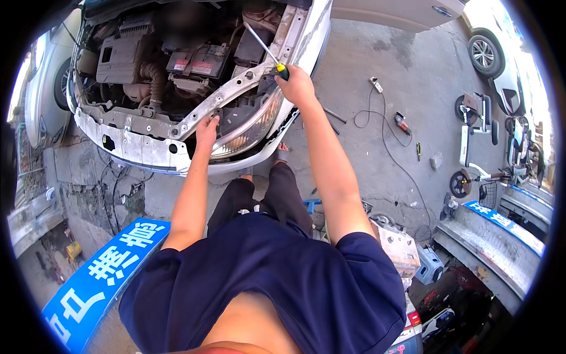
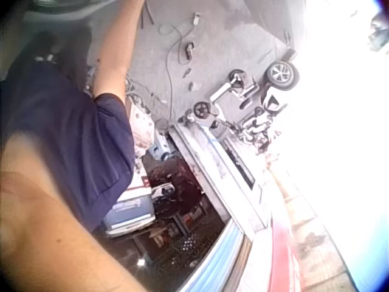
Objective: The person uses a screwdriver to remove screws from the front of a white car, detaching the headlight assembly. They then use a hammer to tap and pry the bumper area to release the remaining fasteners and fully remove the headlight unit.
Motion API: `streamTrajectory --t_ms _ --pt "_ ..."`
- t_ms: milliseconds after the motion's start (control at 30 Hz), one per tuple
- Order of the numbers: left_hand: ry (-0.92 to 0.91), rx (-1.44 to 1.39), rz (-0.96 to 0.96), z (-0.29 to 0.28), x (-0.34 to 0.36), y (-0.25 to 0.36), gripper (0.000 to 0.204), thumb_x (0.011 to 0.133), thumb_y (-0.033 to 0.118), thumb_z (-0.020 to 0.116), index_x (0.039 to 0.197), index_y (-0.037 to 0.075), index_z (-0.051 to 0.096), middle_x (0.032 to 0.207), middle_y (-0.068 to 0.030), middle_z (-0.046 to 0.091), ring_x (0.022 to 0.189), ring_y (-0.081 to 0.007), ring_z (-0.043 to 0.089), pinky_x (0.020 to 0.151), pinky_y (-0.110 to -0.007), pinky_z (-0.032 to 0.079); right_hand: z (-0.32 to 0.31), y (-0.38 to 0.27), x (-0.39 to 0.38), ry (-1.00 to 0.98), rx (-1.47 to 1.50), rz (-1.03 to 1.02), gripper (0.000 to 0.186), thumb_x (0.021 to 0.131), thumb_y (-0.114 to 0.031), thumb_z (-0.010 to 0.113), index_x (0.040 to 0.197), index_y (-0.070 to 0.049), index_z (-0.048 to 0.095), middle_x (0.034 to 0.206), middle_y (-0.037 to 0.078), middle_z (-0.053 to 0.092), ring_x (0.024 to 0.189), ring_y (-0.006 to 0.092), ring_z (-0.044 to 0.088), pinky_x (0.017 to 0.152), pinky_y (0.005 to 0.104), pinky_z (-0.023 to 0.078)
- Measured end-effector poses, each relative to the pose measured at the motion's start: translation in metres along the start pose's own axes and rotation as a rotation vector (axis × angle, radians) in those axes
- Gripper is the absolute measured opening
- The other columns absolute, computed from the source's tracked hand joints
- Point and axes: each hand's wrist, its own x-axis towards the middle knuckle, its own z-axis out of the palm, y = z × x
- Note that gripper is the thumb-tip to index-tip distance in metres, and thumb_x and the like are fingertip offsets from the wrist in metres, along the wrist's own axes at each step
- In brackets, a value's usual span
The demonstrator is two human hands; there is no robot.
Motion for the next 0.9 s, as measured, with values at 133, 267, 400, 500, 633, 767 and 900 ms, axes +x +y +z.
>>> streamTrajectory --t_ms 133,267,400,500,633,767,900 --pt "0.078 -0.047 -0.101 0.003 0.004 0.004 0.032 0.085 0.021 0.076 0.067 0.007 0.054 0.062 0.0047 0.045 0.059 -0.0070 0.037 0.055 -0.027 0.032 0.006 0.003 0.048 -0.288 -0.204 -0.028 0.038 0.083 -0.031 0.071 0.104 0.000 0.067 0.097 0.025 0.068 0.096 0.0418 0.065 0.086 0.0483 0.050" --pt "0.178 -0.137 0.025 0.010 -0.001 0.006 0.045 0.082 0.014 0.080 0.064 0.015 0.038 0.064 0.0072 0.038 0.061 -0.0062 0.032 0.056 -0.026 0.029 0.015 0.009 0.060 -0.354 -0.293 -0.041 0.036 0.081 -0.031 0.073 0.096 0.001 0.070 0.091 0.023 0.070 0.090 0.0400 0.067 0.082 0.0473 0.052" --pt "0.202 -0.318 -0.013 0.004 -0.015 0.006 0.047 0.081 0.006 0.080 0.064 0.014 0.037 0.066 0.0056 0.043 0.063 -0.0057 0.036 0.058 -0.024 0.032 0.006 0.006 0.057 -0.481 -0.040 0.029 0.046 0.079 -0.037 0.077 0.090 0.006 0.066 0.074 0.021 0.068 0.071 0.0358 0.067 0.070 0.0432 0.052" --pt "0.239 -0.407 -0.084 -0.007 -0.026 0.004 0.045 0.081 0.001 0.078 0.064 0.014 0.038 0.072 -0.0004 0.055 0.068 -0.0071 0.045 0.068 -0.024 0.041 -0.008 0.001 0.041 -0.592 0.139 0.094 0.049 0.079 -0.039 0.079 0.087 0.007 0.064 0.066 0.018 0.064 0.063 0.0293 0.064 0.065 0.0406 0.051" --pt "0.190 -0.400 0.001 -0.012 -0.036 0.002 0.048 0.080 0.000 0.078 0.063 0.015 0.035 0.063 0.0071 0.038 0.059 -0.0048 0.031 0.055 -0.023 0.030 -0.021 -0.006 0.014 -0.544 0.061 0.057 0.046 0.079 -0.037 0.078 0.089 0.006 0.066 0.074 0.021 0.065 0.070 0.0308 0.064 0.071 0.0404 0.050" --pt "0.203 -0.425 -0.036 -0.009 -0.040 0.002 0.048 0.080 -0.001 0.077 0.063 0.015 0.035 0.063 0.0068 0.038 0.060 -0.0048 0.031 0.056 -0.023 0.031 -0.022 -0.011 0.005 -0.499 0.094 0.089 0.044 0.079 -0.035 0.079 0.089 0.006 0.066 0.073 0.018 0.065 0.068 0.0284 0.063 0.070 0.0399 0.050" --pt "0.195 -0.449 -0.039 -0.010 -0.040 0.002 0.049 0.081 -0.001 0.076 0.063 0.015 0.034 0.063 0.0065 0.039 0.060 -0.0044 0.031 0.056 -0.023 0.032 -0.017 -0.009 0.009 -0.516 0.109 0.123 0.041 0.080 -0.033 0.078 0.088 0.005 0.066 0.066 0.012 0.062 0.061 0.0203 0.059 0.064 0.0370 0.049"
